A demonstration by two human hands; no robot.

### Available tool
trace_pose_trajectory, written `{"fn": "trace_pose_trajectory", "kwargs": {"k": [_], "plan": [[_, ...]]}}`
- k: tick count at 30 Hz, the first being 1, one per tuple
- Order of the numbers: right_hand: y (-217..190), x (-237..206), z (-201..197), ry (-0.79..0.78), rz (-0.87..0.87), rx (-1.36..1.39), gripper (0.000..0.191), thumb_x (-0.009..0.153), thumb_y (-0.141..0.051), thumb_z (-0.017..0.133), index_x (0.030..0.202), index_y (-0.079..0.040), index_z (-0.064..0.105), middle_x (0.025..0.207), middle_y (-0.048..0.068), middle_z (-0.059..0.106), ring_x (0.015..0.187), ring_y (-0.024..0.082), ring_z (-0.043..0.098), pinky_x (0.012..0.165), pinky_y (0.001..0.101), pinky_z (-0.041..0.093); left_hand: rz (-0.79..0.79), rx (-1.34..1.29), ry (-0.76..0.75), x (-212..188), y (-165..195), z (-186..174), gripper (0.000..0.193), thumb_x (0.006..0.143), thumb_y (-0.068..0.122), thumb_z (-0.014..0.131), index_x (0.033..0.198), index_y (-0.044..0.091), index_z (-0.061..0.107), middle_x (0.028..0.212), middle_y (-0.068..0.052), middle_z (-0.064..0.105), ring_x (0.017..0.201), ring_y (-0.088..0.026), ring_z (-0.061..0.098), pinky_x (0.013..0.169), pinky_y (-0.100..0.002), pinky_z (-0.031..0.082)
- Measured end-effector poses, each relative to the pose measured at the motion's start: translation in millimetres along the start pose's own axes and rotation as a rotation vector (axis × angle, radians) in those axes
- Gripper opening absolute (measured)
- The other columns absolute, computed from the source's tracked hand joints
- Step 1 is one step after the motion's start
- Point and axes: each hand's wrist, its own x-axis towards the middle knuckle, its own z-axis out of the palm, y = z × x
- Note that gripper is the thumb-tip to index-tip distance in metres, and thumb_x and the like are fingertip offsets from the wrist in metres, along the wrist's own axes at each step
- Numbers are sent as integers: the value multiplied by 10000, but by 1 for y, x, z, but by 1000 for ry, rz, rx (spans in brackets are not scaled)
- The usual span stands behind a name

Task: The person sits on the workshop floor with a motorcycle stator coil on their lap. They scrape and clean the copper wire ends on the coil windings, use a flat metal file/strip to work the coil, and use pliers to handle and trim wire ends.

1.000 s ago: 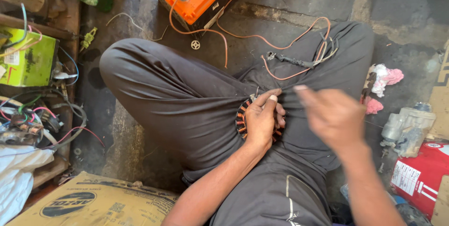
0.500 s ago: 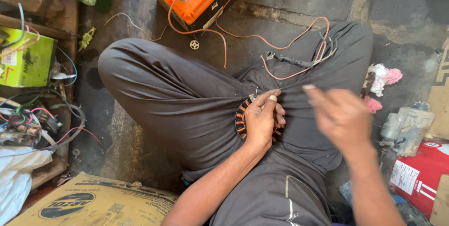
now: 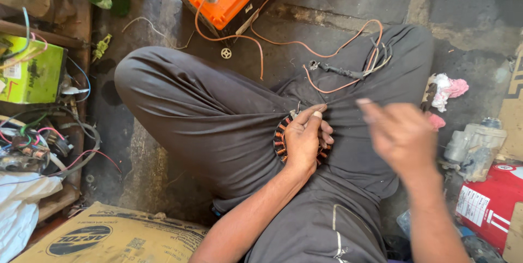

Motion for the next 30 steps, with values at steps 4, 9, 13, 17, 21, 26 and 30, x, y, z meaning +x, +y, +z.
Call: {"fn": "trace_pose_trajectory", "kwargs": {"k": [4, 9, 13, 17, 21, 26, 30], "plan": [[-25, 22, 31, -25, -167, 125, 509, 758, -89, 692, 1261, -157, 723, 806, 49, 554, 763, 261, 582, 684, 410, 482, -18, -13, 10, 3, 1, 0, 303, 1032, 124, 512, 1237, -38, 665, 741, -43, 667, 535, -104, 598, 465, -236, 433], [-6, 10, 18, -49, -121, 31, 539, 757, -52, 679, 1283, -159, 727, 762, 49, 522, 748, 264, 572, 691, 425, 481, -12, 6, 7, 1, 0, 1, 302, 1046, 122, 533, 1232, -63, 682, 723, -58, 649, 538, -108, 594, 468, -241, 436], [14, -8, -5, -40, 71, -107, 431, 869, -62, 720, 1283, -181, 732, 778, 62, 533, 761, 269, 571, 689, 422, 465, -25, -19, 4, 1, 1, 0, 306, 1038, 142, 510, 1250, -14, 666, 734, -56, 664, 555, -108, 612, 481, -242, 451], [-9, 1, 16, 49, -63, 150, 452, 872, -54, 688, 1311, -159, 701, 875, 57, 602, 813, 259, 596, 731, 411, 487, -13, -15, 18, 2, -2, 0, 303, 1042, 147, 509, 1240, -18, 669, 737, -51, 666, 547, -109, 599, 474, -242, 446], [-29, 20, 40, -29, -100, 209, 512, 777, -96, 704, 1286, -157, 723, 836, 49, 576, 792, 263, 594, 714, 406, 483, 19, -44, 9, 5, -5, -4, 289, 1074, 139, 518, 1206, -77, 660, 764, -50, 666, 583, -112, 617, 494, -247, 456], [-8, 4, 9, -61, -49, -13, 521, 767, -73, 694, 1275, -181, 740, 855, 42, 580, 798, 264, 592, 701, 413, 456, -17, -29, 9, 6, -7, -4, 280, 1050, 149, 526, 1227, -24, 655, 705, -38, 640, 539, -121, 608, 464, -248, 441], [-3, -2, -2, -47, 12, -96, 467, 848, -76, 714, 1301, -182, 747, 819, 43, 539, 777, 264, 558, 701, 421, 443, -18, -65, -15, 4, -4, -3, 305, 1044, 157, 523, 1249, -20, 664, 699, -25, 637, 535, -120, 609, 456, -249, 444]]}}
